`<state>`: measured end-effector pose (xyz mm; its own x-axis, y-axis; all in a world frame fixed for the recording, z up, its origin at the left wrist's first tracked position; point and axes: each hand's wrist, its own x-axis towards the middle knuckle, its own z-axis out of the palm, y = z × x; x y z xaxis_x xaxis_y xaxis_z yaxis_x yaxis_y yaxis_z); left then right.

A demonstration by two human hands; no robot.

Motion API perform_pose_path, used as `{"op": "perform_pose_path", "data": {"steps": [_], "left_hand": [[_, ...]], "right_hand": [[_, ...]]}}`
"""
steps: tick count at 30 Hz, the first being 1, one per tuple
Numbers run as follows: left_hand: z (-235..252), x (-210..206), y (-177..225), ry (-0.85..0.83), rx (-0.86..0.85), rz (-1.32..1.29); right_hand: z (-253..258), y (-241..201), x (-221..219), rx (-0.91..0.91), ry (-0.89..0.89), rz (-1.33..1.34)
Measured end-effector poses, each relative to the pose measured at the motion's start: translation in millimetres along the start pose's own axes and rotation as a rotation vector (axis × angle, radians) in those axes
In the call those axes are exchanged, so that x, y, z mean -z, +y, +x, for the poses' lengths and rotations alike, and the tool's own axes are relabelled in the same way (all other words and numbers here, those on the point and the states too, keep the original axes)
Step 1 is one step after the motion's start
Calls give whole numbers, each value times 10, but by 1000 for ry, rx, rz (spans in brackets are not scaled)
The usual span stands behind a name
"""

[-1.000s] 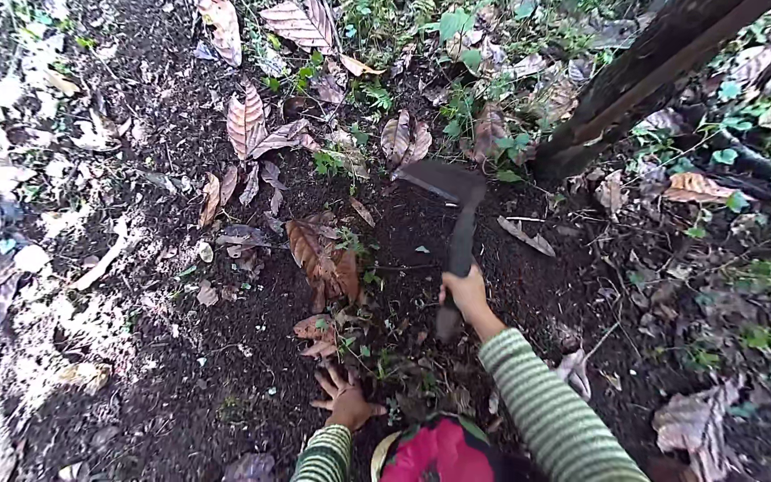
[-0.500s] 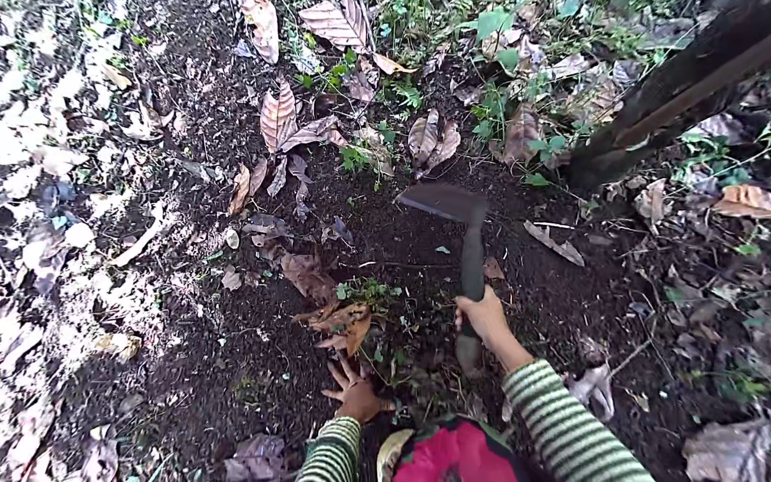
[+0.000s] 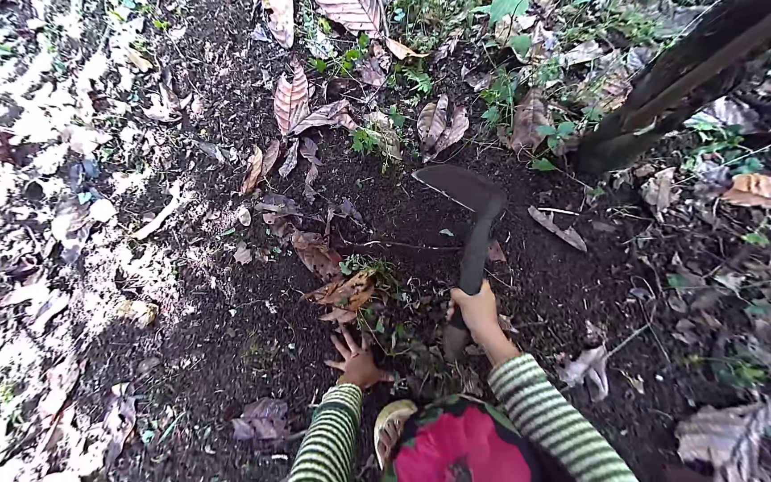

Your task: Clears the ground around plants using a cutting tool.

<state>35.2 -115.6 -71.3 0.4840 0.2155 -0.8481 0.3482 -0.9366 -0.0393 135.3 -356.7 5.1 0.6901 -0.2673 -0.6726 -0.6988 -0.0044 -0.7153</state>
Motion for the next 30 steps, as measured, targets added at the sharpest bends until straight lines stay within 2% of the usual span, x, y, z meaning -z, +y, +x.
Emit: {"op": "perform_pose_path", "data": {"steps": [2,5,7,9,11,12,14,16,18,20,23,25,28,30], "left_hand": [[12,-19,7,23,-1,-8],[-60,17,7,45,-8,-49],[-220,117,-70,42,-61,-80],[-399,206,-268,70,-149,-20],[-536,341,-537,167,-155,-15],[-575,417,-679,248,-124,-97],[-519,629,-933,461,-69,-394],[-332,937,-1010,607,-9,-745],[-56,1245,-907,615,89,-954],[166,1425,-666,524,107,-1027],[524,1364,-161,411,-56,-866],[376,1355,270,338,-244,-629],[19,1277,761,218,-509,-364],[-100,983,954,177,-626,-43]], "right_hand": [[45,186,47,12,-102,-241],[-259,717,312,-26,-321,-773],[-520,1010,546,-19,-381,-919],[-643,1107,833,-22,-362,-924],[-639,1002,1084,-5,-288,-893],[-623,882,1216,23,-239,-902],[-588,570,1540,125,-120,-960],[-655,200,1948,234,-5,-1033],[-768,-132,2426,318,111,-1163],[-900,-401,2872,292,191,-1319],[-1081,-585,3244,187,212,-1487],[-1149,-548,3326,113,178,-1544],[-1102,-409,3419,98,202,-1560],[-1115,-431,3367,63,218,-1544]]}}
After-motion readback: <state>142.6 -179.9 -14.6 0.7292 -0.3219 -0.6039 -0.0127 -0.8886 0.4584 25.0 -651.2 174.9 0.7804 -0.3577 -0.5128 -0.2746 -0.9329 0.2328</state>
